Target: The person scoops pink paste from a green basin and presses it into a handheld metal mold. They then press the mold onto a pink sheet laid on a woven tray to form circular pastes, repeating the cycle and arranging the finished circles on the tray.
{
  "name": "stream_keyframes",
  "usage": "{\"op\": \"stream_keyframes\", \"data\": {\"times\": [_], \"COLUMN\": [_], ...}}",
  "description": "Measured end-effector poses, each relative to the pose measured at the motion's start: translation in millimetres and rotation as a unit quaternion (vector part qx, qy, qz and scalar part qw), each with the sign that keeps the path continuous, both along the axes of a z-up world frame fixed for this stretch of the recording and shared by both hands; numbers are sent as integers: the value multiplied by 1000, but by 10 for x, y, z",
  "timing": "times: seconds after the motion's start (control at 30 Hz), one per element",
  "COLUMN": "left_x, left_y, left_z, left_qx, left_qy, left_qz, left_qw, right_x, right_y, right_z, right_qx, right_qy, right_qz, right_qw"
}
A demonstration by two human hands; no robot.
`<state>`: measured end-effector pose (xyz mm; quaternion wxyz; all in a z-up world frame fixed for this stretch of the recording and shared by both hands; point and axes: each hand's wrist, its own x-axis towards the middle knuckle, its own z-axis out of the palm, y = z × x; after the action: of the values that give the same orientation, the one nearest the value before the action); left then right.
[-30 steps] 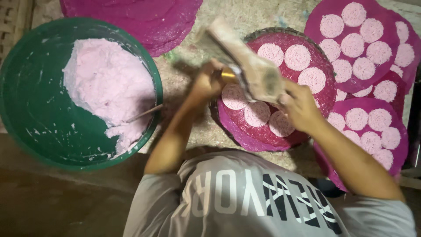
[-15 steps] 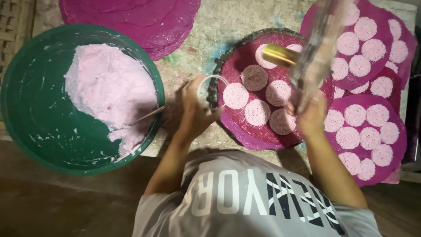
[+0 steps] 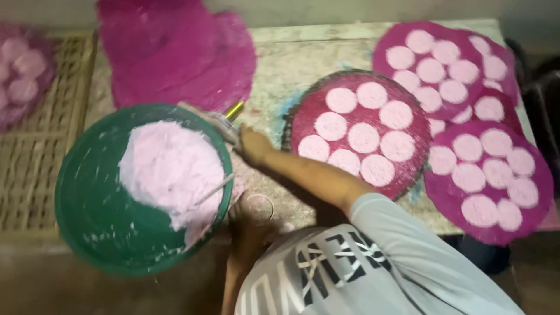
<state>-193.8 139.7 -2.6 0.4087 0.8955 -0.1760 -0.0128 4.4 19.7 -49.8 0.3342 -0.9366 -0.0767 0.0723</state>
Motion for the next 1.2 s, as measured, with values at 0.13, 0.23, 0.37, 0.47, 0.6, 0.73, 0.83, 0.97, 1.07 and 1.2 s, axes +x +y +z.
{"op": "stream_keyframes", "data": {"times": [0.13, 0.23, 0.37, 0.47, 0.6, 0.73, 0.83, 0.97, 1.07, 1.2], "left_x": [-137, -70, 289, 726, 1480, 1988, 2073, 2052, 2037, 2082], "left_y": [55, -59, -299, -627, -1119, -1299, -1339, -1413, -1445, -1501], "left_z": [-41, -37, 15, -44, -253, -508, -559, -549, -521, -449], "left_qx": [11, 3, -66, -103, -48, 144, 208, 237, 209, 142], "left_qy": [11, 3, 16, 53, -110, -120, -10, -9, -17, 7], "left_qz": [-9, -15, -43, -49, -75, -6, 42, 81, 106, 136], "left_qw": [1000, 1000, 997, 992, 990, 982, 977, 968, 972, 980], "right_x": [-288, -437, -609, -837, -1209, -1402, -1440, -1439, -1435, -1390], "right_y": [105, -334, -1767, -3032, -4000, -4026, -3879, -3817, -3859, -3971], "right_z": [-154, 68, 381, 305, 2, -104, -3, 161, 220, 282], "right_qx": [37, 106, 143, 24, -20, 10, -7, -40, -19, 29], "right_qy": [-24, -140, -363, -354, -192, -157, -217, -238, -257, -219], "right_qz": [42, 59, -124, -327, -456, -451, -436, -412, -387, -387], "right_qw": [998, 983, 912, 876, 869, 879, 873, 879, 885, 895]}}
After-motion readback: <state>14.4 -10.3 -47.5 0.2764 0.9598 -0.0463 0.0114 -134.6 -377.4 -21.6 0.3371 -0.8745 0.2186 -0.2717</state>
